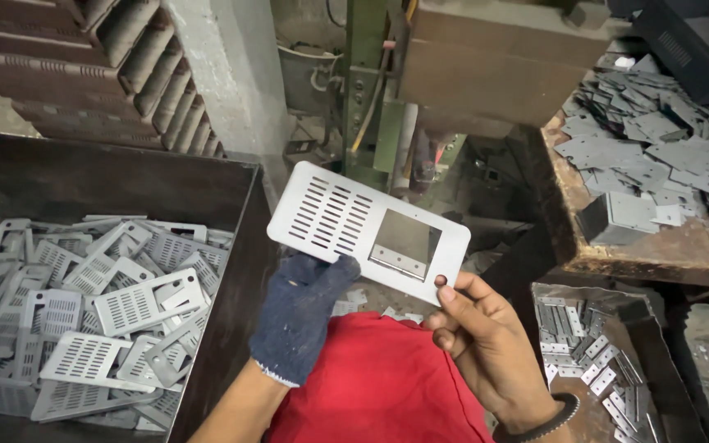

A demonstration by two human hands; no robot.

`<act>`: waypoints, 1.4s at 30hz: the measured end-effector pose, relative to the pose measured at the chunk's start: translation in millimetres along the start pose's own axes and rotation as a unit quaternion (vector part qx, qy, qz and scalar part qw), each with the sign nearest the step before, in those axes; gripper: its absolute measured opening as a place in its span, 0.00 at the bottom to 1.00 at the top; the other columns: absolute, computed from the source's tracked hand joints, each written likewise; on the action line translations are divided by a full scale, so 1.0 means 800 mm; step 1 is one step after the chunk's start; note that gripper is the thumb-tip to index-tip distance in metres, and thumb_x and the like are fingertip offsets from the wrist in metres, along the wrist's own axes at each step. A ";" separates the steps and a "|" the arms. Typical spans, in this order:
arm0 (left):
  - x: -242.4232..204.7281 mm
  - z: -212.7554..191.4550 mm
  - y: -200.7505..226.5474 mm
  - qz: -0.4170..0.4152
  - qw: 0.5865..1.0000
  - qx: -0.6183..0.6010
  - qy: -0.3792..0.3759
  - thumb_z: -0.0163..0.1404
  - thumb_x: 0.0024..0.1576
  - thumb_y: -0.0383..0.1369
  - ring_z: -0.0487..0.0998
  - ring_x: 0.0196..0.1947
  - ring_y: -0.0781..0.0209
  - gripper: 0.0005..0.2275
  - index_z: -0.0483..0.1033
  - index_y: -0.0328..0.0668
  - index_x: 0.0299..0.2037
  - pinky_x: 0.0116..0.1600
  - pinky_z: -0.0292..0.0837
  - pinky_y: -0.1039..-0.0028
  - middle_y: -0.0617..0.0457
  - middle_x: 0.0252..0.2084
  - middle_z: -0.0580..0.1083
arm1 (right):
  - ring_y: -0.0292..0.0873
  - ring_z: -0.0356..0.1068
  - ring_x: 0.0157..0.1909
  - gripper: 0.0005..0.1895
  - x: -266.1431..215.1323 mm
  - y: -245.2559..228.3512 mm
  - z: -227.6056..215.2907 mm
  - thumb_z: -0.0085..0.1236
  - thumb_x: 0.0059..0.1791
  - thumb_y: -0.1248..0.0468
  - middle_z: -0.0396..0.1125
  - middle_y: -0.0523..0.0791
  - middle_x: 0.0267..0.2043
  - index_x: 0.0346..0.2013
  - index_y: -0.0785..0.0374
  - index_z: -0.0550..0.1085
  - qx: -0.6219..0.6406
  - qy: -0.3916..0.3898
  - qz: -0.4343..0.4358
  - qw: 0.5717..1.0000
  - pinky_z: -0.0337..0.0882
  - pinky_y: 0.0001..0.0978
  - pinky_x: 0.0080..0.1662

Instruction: Stamping and assembling small metal clips onto a metal faceplate using a press machine.

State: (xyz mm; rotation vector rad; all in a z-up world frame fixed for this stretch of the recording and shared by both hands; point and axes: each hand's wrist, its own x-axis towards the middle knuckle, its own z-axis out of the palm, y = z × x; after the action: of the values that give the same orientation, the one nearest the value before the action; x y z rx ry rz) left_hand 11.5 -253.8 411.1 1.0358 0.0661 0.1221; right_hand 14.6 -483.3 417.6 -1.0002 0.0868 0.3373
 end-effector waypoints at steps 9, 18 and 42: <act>0.020 0.028 0.027 0.033 0.999 0.017 0.021 0.55 0.56 0.27 0.76 0.49 0.64 0.16 0.77 0.30 0.54 0.57 0.69 0.73 0.51 0.50 0.78 | 0.29 0.65 0.23 0.06 0.019 -0.040 0.014 0.55 0.53 0.67 0.66 0.40 0.25 0.44 0.65 0.72 0.055 -0.030 0.020 0.998 0.64 0.18 0.26; 0.132 0.060 0.013 0.037 0.998 -0.045 -0.032 0.55 0.58 0.29 0.76 0.48 0.65 0.15 0.77 0.32 0.54 0.54 0.70 0.75 0.53 0.50 0.78 | 0.26 0.67 0.26 0.07 0.093 -0.093 0.001 0.53 0.54 0.70 0.70 0.37 0.33 0.47 0.65 0.72 0.126 -0.060 -0.017 0.990 0.66 0.13 0.29; 0.196 0.013 -0.037 0.079 0.993 0.015 -0.082 0.53 0.62 0.32 0.71 0.39 0.67 0.12 0.78 0.38 0.53 0.43 0.70 0.76 0.55 0.43 0.73 | 0.30 0.72 0.30 0.05 0.105 -0.092 0.003 0.57 0.53 0.68 0.72 0.43 0.35 0.42 0.65 0.73 0.154 -0.044 -0.018 0.987 0.69 0.15 0.30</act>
State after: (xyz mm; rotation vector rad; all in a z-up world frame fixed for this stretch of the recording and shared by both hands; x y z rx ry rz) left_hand 170.1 -256.6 391.2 1.0765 -0.1646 0.1791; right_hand 116.9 -497.8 459.6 -0.6798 0.0389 0.3241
